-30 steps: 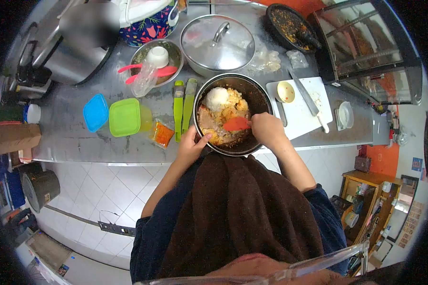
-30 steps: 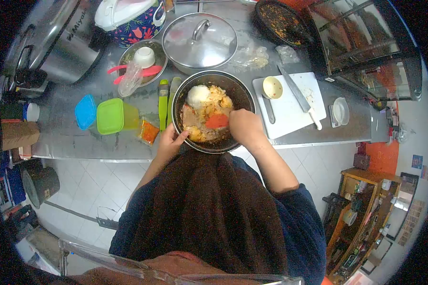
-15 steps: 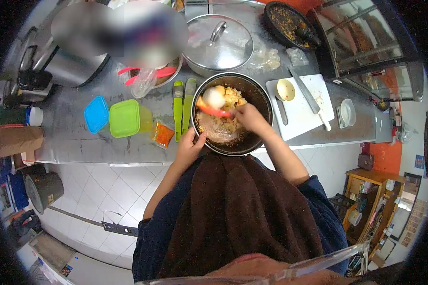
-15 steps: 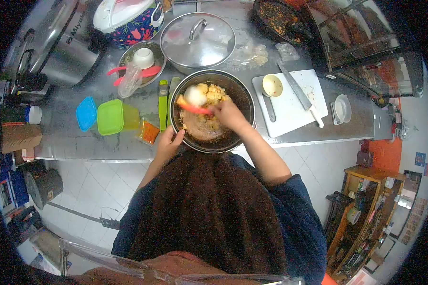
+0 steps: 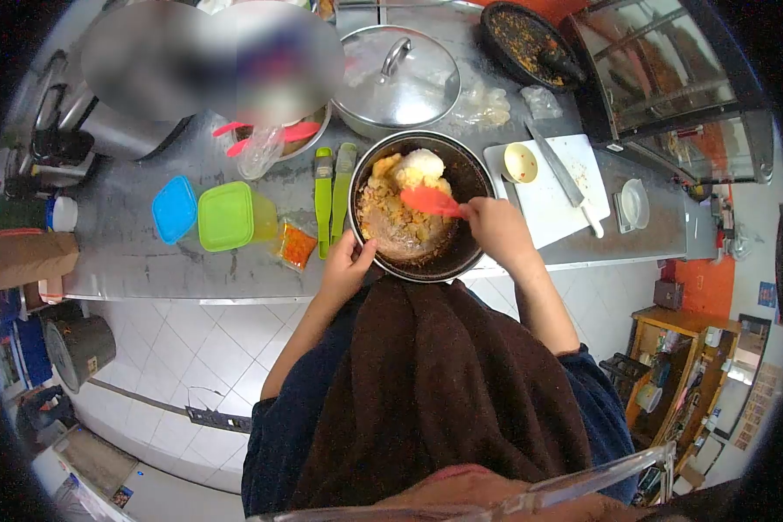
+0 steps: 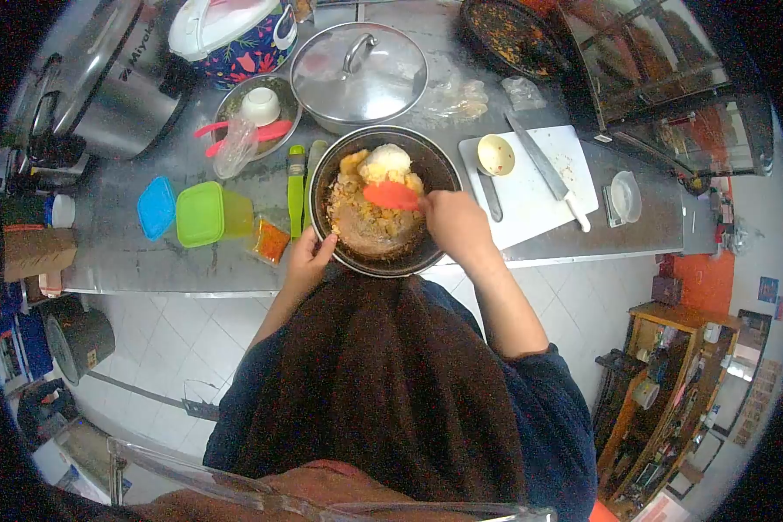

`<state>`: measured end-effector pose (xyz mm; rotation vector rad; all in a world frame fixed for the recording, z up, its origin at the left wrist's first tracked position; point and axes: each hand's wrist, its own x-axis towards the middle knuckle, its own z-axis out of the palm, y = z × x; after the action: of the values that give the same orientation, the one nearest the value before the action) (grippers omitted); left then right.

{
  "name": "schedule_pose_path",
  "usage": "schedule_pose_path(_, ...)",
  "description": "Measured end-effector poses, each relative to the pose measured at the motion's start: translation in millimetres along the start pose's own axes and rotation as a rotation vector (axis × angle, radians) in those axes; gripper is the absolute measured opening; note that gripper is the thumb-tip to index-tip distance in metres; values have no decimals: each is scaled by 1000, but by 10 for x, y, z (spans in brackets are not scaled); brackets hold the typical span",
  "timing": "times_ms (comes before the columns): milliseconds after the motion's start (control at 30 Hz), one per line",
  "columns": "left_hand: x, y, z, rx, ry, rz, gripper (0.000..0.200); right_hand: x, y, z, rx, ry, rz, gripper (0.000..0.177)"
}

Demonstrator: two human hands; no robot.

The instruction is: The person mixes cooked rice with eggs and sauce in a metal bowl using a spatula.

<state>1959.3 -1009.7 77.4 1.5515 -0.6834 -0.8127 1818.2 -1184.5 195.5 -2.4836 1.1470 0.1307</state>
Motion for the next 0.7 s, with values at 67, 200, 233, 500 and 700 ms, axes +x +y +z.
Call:
schedule_pose_path(67, 0, -33, -10, -21, -25, -26, 16, -36, -2, 106, -226, -131, 13, 23)
schedule_pose_path(200, 0, 19, -5, -28, -29, 20, 16, 175, -33, 416, -163, -30, 22, 19)
schedule_pose_path(233, -6, 73, 6, -37, -49, -9, 15, 218, -43, 523, -163, -30, 24, 19)
schedule_pose_path(500, -5, 95, 17, -153, -120, 4, 18, 379, 34, 475, -261, -369, -269, 19)
schedule_pose_path(700, -23, 151, 7, -211, -174, -6, 19, 399, 202, 526, -252, -113, -69, 18)
